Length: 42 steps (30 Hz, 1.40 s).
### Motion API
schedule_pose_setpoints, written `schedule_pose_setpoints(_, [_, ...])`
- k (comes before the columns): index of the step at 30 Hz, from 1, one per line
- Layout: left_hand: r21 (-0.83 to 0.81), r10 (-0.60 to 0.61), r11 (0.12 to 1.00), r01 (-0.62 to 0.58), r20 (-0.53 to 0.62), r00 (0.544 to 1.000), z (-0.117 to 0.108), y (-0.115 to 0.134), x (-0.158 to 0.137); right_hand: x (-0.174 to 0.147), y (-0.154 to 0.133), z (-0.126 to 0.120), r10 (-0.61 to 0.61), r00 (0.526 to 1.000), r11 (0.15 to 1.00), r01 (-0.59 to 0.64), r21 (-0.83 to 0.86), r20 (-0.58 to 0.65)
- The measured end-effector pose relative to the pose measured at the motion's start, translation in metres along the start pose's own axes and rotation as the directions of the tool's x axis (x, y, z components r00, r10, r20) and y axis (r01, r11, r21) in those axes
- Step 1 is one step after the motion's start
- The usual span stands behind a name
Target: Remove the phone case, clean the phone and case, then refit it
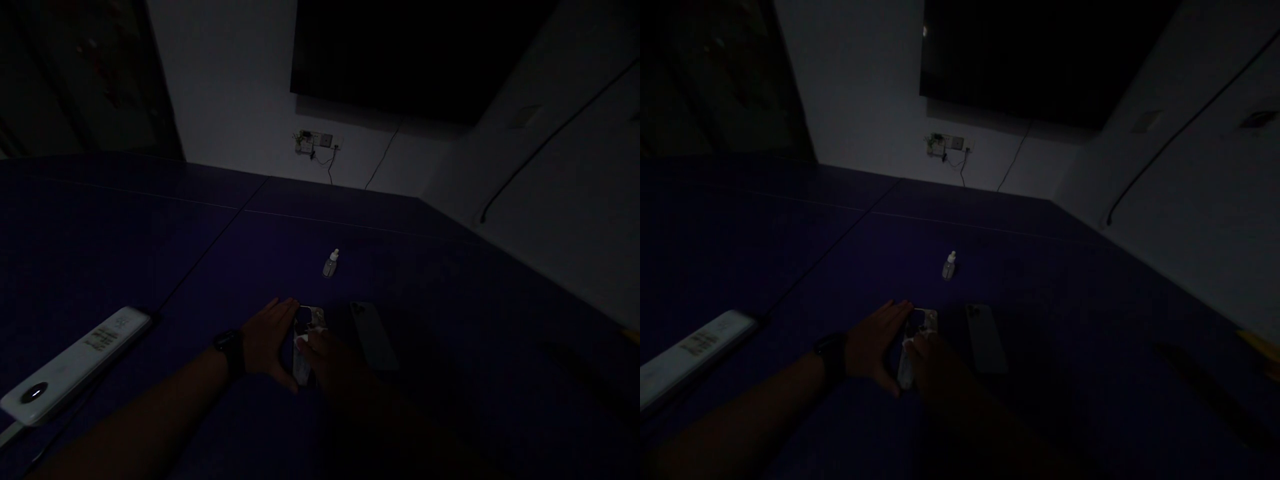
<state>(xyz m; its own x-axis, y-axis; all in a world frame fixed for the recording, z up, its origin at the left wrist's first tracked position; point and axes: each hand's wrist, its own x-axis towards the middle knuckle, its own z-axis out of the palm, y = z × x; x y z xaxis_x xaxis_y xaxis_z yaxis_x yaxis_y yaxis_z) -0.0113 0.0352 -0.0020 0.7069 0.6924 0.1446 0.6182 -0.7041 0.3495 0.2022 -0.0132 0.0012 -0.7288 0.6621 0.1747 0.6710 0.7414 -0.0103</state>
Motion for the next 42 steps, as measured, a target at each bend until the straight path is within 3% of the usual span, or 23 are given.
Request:
schedule_pose_setpoints(4, [-0.017,-0.005,1.0,0.006,0.007,1.0,0.001,0.0,0.0,-0.019,-0.005,0.009,-0.019,1.0,1.0,0.019,0.021,-0.002])
schedule_pose_setpoints(11, [-0.02,-0.004,1.0,0.004,0.006,1.0,0.001,-0.001,0.0,0.02,0.024,0.0,0.114,0.993,0.992,-0.113,0.055,-0.011])
schedule_pose_setpoints(20, [-0.007,0.001,1.0,-0.001,0.04,0.999,0.0,-0.002,-0.001,-0.023,0.003,0.013,-0.032,0.999,0.999,0.032,0.014,-0.004])
schedule_pose_setpoints(28, [0.007,0.017,1.0,-0.017,0.038,0.999,-0.001,-0.001,-0.001,0.012,0.024,-0.002,0.05,0.997,0.998,-0.051,-0.02,-0.063])
schedule_pose_setpoints(33, [0.015,0.006,1.0,-0.006,0.033,0.999,0.0,-0.003,-0.001,-0.018,0.002,0.021,-0.123,0.991,0.991,0.119,-0.061,-0.055])
schedule_pose_setpoints(37, [0.013,0.01,1.0,-0.011,0.024,1.0,0.0,-0.003,-0.001,-0.045,-0.016,0.028,-0.093,0.992,0.993,0.086,-0.083,-0.087])
schedule_pose_setpoints(42, [0.025,-0.001,1.0,0.0,0.061,0.998,-0.002,-0.001,0.0,-0.024,-0.003,0.005,-0.035,0.993,0.995,0.024,-0.096,-0.112])
